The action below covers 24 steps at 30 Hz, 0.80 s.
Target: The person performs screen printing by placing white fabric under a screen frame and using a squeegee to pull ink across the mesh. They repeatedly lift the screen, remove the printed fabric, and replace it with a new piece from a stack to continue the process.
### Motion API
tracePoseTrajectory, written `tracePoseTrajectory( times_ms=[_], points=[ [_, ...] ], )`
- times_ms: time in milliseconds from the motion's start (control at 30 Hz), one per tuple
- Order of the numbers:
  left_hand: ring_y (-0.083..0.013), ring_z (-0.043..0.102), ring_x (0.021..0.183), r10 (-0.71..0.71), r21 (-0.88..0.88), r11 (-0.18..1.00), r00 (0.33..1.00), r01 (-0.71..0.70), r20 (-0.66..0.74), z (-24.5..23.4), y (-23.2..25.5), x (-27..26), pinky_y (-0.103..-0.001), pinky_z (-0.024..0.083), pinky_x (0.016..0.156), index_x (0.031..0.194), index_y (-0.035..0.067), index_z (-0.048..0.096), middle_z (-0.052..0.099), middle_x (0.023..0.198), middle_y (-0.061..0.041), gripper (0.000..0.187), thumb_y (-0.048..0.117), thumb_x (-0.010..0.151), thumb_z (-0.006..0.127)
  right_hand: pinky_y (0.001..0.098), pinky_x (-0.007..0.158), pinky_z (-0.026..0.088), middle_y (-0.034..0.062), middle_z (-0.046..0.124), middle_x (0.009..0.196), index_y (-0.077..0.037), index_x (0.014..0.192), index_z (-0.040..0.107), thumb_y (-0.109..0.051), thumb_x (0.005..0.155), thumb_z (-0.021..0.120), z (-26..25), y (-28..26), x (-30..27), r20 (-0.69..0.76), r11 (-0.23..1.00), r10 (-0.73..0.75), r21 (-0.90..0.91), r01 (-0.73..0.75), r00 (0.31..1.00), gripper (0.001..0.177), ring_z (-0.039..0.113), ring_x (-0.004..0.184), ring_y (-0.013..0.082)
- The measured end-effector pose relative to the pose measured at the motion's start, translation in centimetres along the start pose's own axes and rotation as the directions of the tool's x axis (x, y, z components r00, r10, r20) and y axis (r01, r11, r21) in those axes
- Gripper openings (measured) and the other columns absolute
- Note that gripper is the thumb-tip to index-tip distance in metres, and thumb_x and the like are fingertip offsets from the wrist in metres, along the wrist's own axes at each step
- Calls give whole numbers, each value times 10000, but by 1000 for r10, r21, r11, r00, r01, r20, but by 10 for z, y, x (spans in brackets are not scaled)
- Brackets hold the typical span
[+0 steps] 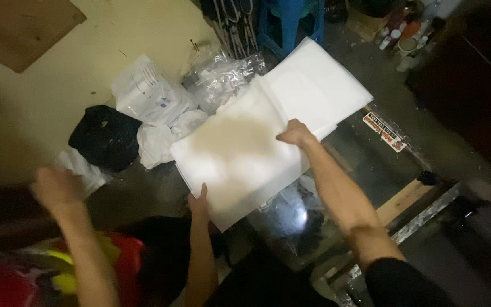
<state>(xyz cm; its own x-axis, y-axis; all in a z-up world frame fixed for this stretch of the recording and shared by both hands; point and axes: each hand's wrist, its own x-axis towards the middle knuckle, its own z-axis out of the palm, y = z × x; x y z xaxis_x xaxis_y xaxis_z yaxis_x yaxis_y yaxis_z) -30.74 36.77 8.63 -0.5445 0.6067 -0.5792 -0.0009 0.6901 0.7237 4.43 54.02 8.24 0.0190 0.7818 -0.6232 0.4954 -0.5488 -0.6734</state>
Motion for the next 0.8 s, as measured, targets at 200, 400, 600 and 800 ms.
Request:
tracePoseTrajectory(
  times_ms=[200,400,600,800],
  points=[
    [-429,617,1342,50,-53,997,998,-52,-25,12,-11,-7,-550,476,1115,1443,-31,583,637,1378,-296,953,677,888,897,609,878,636,306,722,1231,24,1454,622,-97,971,654,113,-58,-100,53,794,-348,-514,325,936,499,754,1159,498],
    [-270,686,782,277,-91,958,960,-273,37,-22,-53,18,-410,554,706,1129,-6,732,729,929,-161,443,377,950,862,576,746,636,224,782,1061,-122,1298,695,-131,1001,662,115,-103,-291,281,757,-616,-48,652,736,299,787,1011,493],
    [-568,652,1036,758,221,551,594,-804,271,-59,-148,36,-657,545,901,1285,-153,652,666,1146,-412,577,307,967,796,556,685,588,298,790,885,53,1049,768,-262,756,911,-40,-29,-378,-35,914,-398,76,400,917,454,786,829,430],
    [-429,409,1517,54,-150,989,952,-9,300,10,-112,-66,-698,313,1220,1714,50,247,371,1685,-226,1277,417,741,988,629,966,517,341,647,1308,90,1475,563,-200,797,921,-77,127,-304,-153,964,-153,192,181,976,820,605,1227,490]
  ],
)
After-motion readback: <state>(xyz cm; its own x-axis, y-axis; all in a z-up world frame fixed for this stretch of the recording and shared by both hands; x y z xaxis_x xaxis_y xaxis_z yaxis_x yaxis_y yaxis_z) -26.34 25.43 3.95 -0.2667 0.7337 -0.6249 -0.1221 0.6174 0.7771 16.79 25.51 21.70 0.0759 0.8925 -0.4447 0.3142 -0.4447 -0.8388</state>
